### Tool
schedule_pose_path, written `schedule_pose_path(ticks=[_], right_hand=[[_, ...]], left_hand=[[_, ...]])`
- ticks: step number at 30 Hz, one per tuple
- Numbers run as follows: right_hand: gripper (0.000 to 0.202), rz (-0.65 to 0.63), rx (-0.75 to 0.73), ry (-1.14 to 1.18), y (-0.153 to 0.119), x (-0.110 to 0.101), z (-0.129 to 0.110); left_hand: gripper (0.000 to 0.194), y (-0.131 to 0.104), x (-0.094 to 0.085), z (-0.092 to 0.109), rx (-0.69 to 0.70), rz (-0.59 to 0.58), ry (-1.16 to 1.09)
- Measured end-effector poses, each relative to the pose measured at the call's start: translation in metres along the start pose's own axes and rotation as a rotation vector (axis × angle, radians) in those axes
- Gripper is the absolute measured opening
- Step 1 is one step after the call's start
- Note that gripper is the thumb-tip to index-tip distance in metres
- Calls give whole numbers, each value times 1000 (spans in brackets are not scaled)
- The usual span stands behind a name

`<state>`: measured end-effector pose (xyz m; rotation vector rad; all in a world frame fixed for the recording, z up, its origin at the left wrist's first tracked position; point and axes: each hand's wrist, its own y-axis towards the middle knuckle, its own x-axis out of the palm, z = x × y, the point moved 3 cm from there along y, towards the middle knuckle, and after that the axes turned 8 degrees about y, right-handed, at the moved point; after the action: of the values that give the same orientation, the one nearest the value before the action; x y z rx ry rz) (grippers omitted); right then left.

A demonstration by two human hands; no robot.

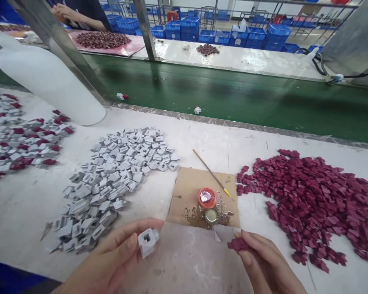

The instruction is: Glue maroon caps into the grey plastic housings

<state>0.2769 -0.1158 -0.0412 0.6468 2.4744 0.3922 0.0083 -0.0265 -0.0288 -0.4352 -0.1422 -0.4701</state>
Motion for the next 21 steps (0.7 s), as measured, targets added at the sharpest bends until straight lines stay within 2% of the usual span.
schedule_pose_path(ticks=[3,7,9,11,13,17,21], right_hand=[[20,-99,-74,-41,15,12,-24],[17,-138,-198,-145,35,25,-38],[17,-173,-279,-195,41,31,-39],[19,-218,-339,-222,43,36,-38],[23,-255,-373,-227,43,40,-38],[23,-298,-399,-234,42,44,-36],[22,-316,-395,-238,41,46,-35]], left_hand=[[38,-7,17,-22,-88,-36,-245],[42,-7,30,-35,0,-118,-331],[40,-8,31,-39,68,-111,-243],[29,-9,31,-40,186,-80,-76],[19,-12,30,-39,245,-38,79],[26,-17,29,-39,121,-1,199],[27,-19,29,-38,150,32,272]])
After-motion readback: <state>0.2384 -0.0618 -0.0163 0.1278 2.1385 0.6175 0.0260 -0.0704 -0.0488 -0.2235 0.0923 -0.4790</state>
